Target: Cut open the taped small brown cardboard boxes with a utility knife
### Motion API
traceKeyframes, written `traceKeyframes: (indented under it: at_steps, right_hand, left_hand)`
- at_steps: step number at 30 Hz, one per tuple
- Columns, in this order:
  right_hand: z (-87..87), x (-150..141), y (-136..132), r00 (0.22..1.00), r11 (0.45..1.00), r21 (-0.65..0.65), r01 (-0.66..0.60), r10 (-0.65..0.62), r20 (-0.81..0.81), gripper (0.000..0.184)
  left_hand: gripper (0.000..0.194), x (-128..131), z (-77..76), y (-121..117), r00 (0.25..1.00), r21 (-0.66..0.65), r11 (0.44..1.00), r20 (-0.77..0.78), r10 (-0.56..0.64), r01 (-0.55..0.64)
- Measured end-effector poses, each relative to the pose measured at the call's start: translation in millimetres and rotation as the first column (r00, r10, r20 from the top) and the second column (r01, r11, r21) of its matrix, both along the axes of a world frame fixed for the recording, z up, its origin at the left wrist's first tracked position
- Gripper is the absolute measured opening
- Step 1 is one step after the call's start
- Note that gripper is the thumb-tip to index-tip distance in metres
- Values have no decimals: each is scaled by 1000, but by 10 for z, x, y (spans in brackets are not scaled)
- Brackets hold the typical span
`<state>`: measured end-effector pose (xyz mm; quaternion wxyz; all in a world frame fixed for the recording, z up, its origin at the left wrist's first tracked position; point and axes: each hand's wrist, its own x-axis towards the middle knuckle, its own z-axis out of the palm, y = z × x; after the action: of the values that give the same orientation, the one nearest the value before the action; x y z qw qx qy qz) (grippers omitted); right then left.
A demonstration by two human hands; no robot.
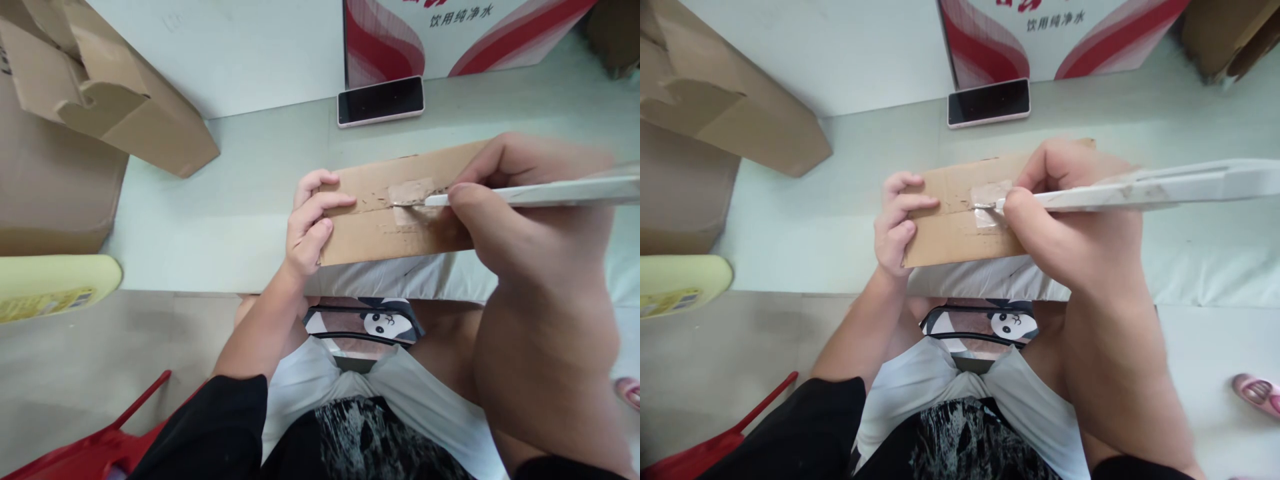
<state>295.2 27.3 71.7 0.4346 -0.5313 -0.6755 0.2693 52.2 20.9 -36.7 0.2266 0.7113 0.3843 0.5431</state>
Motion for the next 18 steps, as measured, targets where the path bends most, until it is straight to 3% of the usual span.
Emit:
traceKeyframes:
  at_steps: [9,15,18]
  right_hand:
    - [-23,31,12,998,999,14,-36,35,52,15]
    - [-82,-12,19,979,994,103,-25,4,202,17]
    - [-77,-20,13,986,995,98,-14,-3,168,17]
  left_hand:
    - [47,-14,-29,13,999,67,998,-46,3,0]
    - [44,-41,-25,18,998,74,997,-68,-1,6]
    - [43,-49,-24,18,998,76,997,-69,-4,10]
